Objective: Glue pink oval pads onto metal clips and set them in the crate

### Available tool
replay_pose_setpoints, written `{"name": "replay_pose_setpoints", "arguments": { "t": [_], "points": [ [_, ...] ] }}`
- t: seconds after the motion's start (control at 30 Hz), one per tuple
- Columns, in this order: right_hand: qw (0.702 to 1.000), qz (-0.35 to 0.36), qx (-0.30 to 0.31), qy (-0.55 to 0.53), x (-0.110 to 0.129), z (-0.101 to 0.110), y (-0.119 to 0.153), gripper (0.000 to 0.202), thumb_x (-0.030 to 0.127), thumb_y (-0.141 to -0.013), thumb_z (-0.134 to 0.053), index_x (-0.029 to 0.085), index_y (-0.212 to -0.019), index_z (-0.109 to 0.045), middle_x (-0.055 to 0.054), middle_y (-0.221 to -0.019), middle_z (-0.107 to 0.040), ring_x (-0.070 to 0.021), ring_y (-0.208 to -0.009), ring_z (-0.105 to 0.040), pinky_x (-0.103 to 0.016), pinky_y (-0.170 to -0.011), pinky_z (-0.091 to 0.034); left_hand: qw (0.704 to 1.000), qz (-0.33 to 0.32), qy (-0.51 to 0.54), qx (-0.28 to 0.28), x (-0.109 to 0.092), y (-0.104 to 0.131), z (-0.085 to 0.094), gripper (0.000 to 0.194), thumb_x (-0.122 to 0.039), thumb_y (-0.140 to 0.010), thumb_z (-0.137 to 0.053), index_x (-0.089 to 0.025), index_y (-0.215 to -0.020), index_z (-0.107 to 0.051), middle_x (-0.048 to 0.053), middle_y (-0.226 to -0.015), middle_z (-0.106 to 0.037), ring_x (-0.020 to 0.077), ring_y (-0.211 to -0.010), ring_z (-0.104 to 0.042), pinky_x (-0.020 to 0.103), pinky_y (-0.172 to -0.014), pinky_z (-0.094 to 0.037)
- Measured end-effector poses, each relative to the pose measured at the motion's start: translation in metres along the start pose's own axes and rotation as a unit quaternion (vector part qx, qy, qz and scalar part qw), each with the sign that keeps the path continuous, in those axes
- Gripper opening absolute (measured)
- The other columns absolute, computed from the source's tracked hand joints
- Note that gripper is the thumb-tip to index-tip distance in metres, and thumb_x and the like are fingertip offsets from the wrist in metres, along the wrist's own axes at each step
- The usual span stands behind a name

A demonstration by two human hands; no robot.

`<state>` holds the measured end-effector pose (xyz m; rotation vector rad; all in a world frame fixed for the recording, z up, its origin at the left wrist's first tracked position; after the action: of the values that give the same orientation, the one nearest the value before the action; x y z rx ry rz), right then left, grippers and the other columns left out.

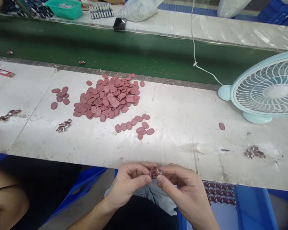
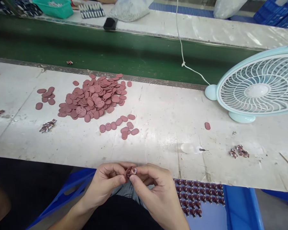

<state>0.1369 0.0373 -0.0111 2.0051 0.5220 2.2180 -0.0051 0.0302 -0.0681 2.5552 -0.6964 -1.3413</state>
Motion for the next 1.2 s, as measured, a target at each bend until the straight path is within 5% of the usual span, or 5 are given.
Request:
{"name": "replay_pose_setpoints", "arguments": {
  "t": [0.23,0.6,1.2],
  "points": [
    [0.998,-0.029,0.003,-0.050,-0.008,-0.001,0.001,0.018,0.035,-0.091,-0.074,0.022,-0.101,-0.080,-0.006,-0.089,-0.078,-0.0171,-0.073,-0.072,-0.027,-0.067,-0.061,1.000,-0.008,0.018,-0.005,-0.004,0.001,-0.010,0.005,-0.018,-0.082,-0.080,-0.020,-0.078,-0.082,0.008,-0.101,-0.082,0.0236,-0.093,-0.075,0.034,-0.083,-0.058],
    [0.998,0.050,-0.024,0.004,0.009,0.008,0.011,0.015,0.024,-0.092,-0.073,0.029,-0.105,-0.078,-0.003,-0.095,-0.077,-0.0153,-0.075,-0.071,-0.026,-0.068,-0.061,1.000,-0.010,0.001,-0.004,-0.004,0.000,-0.016,0.003,-0.020,-0.082,-0.081,-0.021,-0.079,-0.082,0.008,-0.105,-0.081,0.0265,-0.101,-0.075,0.037,-0.089,-0.058],
    [0.991,0.030,-0.058,-0.117,-0.016,0.010,0.013,0.010,0.028,-0.091,-0.075,0.026,-0.100,-0.080,-0.005,-0.094,-0.079,-0.0170,-0.081,-0.075,-0.027,-0.074,-0.063,0.999,-0.013,-0.015,-0.034,0.002,0.000,-0.021,0.006,-0.023,-0.081,-0.082,-0.020,-0.076,-0.081,0.008,-0.099,-0.081,0.0242,-0.087,-0.076,0.037,-0.081,-0.061]
  ]
}}
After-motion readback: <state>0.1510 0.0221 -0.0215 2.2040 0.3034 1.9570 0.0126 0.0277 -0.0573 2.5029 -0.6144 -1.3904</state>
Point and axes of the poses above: each hand's wrist, its own y-axis away from the middle knuckle, its own z-axis out of the back of the hand, x = y × z, the point moved 9 cm from there along -y, towards the middle knuckle
